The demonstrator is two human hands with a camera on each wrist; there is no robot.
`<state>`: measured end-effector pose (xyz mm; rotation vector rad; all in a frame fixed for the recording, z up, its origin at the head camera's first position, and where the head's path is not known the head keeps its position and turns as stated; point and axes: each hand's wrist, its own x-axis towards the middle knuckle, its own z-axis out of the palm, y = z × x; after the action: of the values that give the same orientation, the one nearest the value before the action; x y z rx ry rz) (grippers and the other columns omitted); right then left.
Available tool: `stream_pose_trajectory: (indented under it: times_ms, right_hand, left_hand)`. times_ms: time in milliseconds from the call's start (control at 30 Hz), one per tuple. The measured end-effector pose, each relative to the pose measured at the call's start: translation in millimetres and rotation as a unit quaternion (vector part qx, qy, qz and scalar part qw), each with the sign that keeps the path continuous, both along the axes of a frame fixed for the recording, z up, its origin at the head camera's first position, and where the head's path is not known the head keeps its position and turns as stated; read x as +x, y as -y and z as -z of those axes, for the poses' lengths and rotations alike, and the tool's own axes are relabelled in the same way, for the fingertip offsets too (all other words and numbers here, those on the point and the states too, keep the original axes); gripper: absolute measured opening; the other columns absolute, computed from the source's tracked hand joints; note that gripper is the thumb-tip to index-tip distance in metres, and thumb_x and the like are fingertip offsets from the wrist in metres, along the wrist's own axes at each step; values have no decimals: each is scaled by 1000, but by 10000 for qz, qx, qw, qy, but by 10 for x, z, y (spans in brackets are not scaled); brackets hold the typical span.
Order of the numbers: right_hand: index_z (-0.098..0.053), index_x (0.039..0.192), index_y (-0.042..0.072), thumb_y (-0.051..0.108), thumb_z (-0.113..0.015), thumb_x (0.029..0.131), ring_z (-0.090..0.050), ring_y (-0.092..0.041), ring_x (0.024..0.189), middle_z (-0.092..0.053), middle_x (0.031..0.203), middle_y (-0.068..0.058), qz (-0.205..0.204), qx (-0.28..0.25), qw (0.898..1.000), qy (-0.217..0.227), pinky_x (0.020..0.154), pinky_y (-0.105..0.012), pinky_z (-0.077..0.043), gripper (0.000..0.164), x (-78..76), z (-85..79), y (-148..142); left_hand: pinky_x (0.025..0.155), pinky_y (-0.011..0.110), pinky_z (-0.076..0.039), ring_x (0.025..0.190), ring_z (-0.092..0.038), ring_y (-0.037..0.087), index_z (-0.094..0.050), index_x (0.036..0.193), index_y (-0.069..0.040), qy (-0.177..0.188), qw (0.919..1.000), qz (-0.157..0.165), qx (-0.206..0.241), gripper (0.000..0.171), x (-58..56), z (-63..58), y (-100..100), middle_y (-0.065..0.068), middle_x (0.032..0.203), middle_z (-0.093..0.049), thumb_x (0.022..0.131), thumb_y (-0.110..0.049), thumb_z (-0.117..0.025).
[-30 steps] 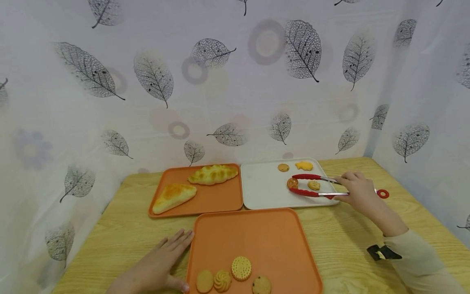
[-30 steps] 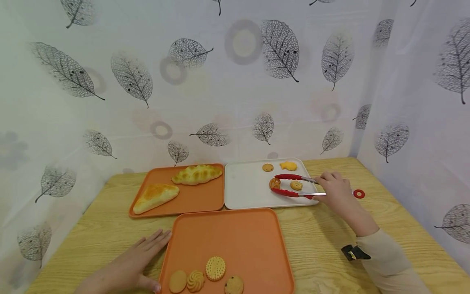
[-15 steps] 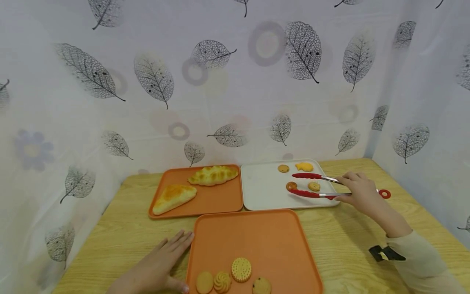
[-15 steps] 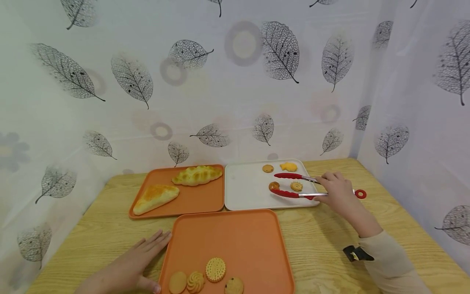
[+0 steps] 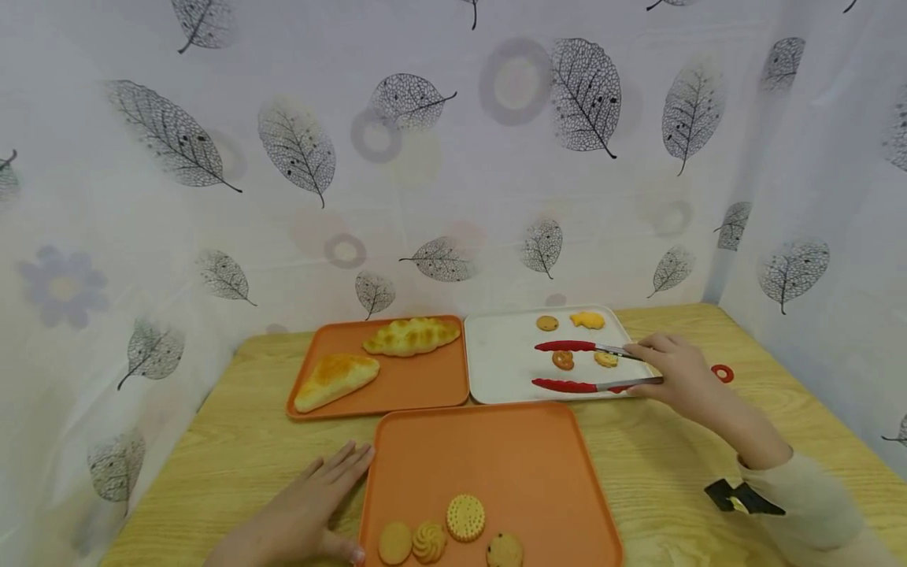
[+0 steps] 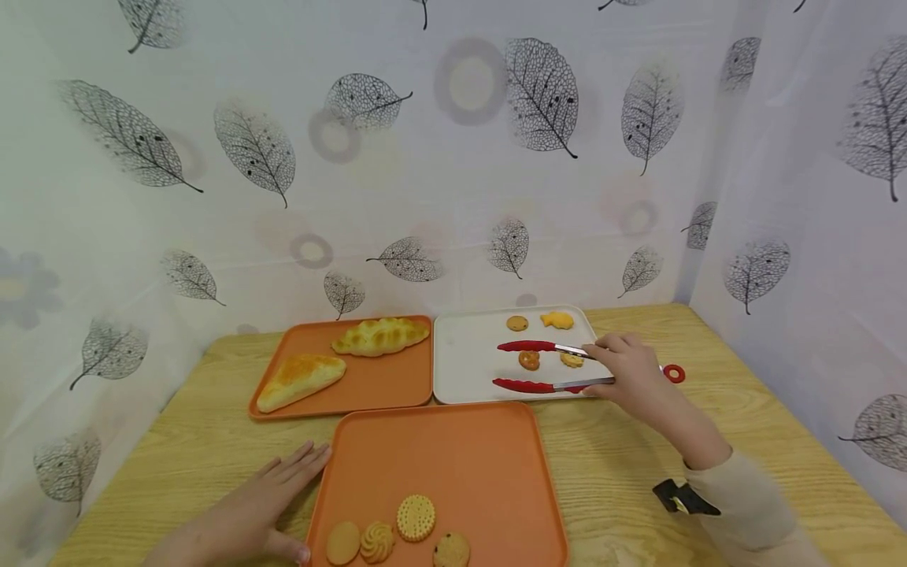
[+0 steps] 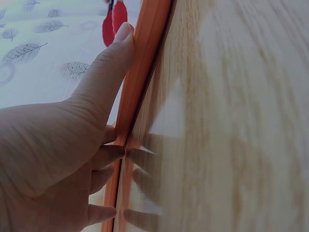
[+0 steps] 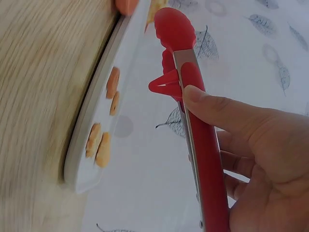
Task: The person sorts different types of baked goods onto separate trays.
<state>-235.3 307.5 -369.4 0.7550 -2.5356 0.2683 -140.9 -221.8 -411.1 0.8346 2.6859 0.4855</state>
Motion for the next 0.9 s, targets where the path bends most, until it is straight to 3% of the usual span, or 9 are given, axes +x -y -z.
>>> stream_pose_trajectory:
  times_ms: [433,600,900]
  right_hand:
    - [-70,115,3,19,-90,57,-52,-23,93,-65,103,-7,-1019,-284,9944,-41,74,-41,-45,63,208,1,374]
    - [-70,116,6,21,-89,62,-50,-15,93,-63,105,-1,-1362,-336,9892,425,75,-33,-45,60,307,6,529]
    - [-66,123,6,32,-83,74,-47,-13,97,-62,111,-1,-2096,-169,9719,1060,75,-30,-46,58,463,51,751]
  left_hand:
    - [107,72,-25,148,-20,41,-16,158,-13,107,9998,0,145,113,-8,22,21,13,163,-21,73,-69,-64]
    - [107,72,-25,148,-19,41,-16,158,-13,97,9998,5,159,113,-8,25,23,12,163,-21,72,-70,-64]
    - [107,72,-25,148,-19,41,-16,158,-12,63,9999,13,151,114,-15,33,24,12,163,-21,72,-70,-64]
